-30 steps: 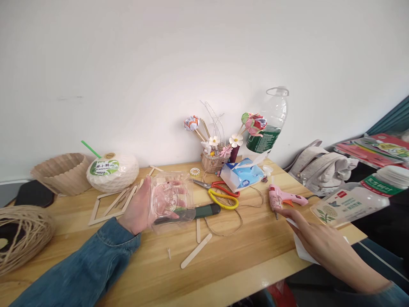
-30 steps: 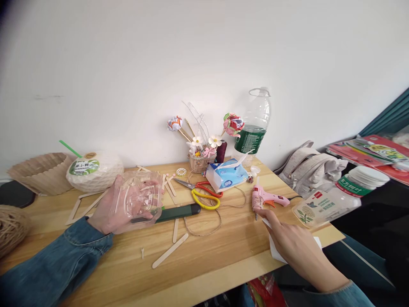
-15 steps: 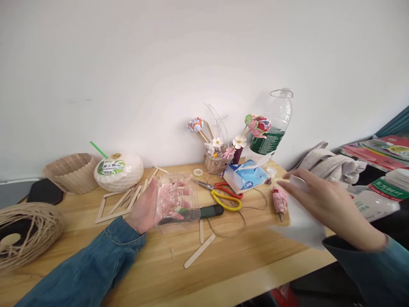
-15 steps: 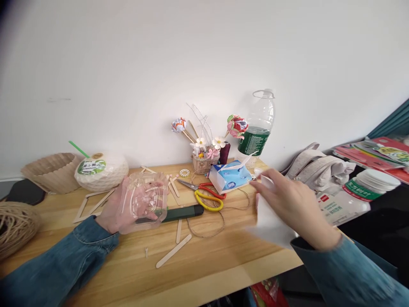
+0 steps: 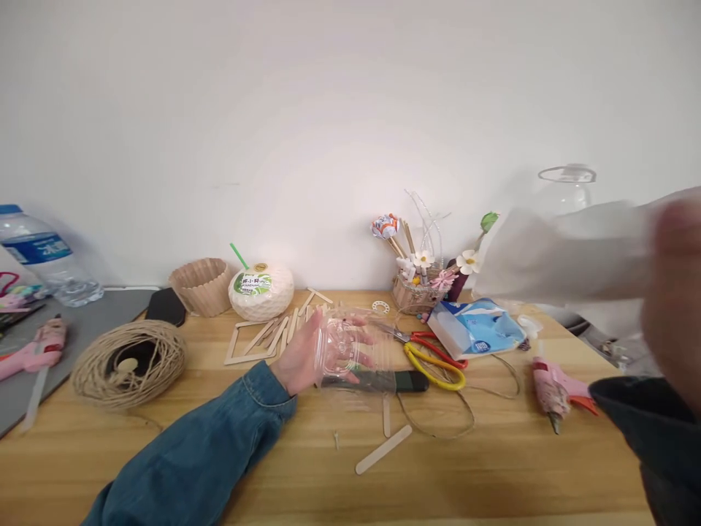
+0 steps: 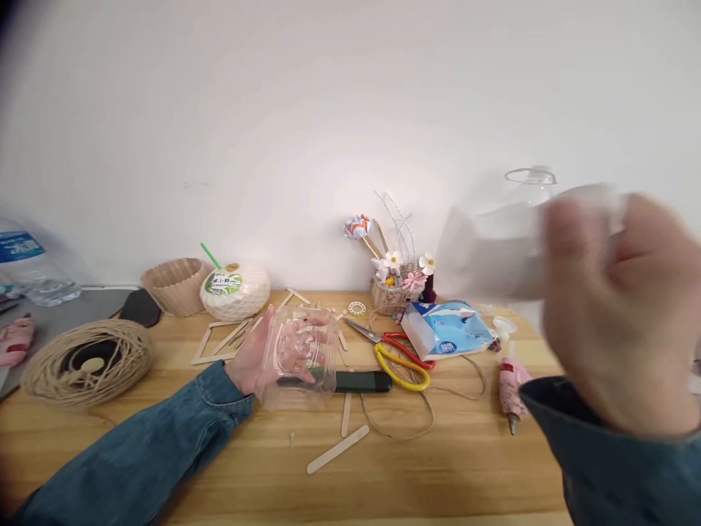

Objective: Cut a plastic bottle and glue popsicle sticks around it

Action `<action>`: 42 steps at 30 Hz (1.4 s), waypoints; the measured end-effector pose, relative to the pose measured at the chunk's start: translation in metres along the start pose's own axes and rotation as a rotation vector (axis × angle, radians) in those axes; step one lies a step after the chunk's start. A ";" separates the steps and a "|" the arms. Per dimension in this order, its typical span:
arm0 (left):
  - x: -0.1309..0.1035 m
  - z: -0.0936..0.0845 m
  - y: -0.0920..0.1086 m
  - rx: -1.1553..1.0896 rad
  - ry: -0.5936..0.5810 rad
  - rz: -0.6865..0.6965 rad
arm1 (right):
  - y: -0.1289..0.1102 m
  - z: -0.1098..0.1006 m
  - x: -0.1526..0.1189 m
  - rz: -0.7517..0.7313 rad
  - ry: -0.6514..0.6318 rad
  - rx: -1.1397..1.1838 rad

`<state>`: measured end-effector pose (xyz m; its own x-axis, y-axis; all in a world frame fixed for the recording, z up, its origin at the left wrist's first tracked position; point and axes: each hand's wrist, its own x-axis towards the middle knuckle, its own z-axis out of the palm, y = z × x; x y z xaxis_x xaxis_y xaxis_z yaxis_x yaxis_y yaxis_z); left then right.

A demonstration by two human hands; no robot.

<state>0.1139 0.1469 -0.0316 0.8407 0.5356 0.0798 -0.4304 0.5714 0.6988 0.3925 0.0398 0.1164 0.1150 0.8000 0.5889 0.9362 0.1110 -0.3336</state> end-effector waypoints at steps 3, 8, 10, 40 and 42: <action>0.000 0.001 0.000 0.003 0.021 0.020 | -0.033 0.018 -0.008 0.131 0.061 0.055; 0.000 0.003 -0.001 -0.020 0.060 0.042 | -0.067 0.055 -0.009 0.312 0.069 0.738; 0.000 0.003 -0.002 -0.049 0.101 0.087 | -0.074 0.070 -0.015 0.309 0.312 0.759; -0.006 0.056 -0.019 0.400 0.431 0.170 | -0.049 0.113 -0.073 -0.408 -0.789 0.550; -0.006 0.055 -0.020 0.464 0.380 0.217 | -0.047 0.120 -0.075 -0.103 -0.656 0.686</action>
<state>0.1352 0.0978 -0.0070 0.5385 0.8408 0.0557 -0.3185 0.1419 0.9373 0.2997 0.0454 0.0001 -0.3616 0.9150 0.1788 0.5085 0.3544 -0.7847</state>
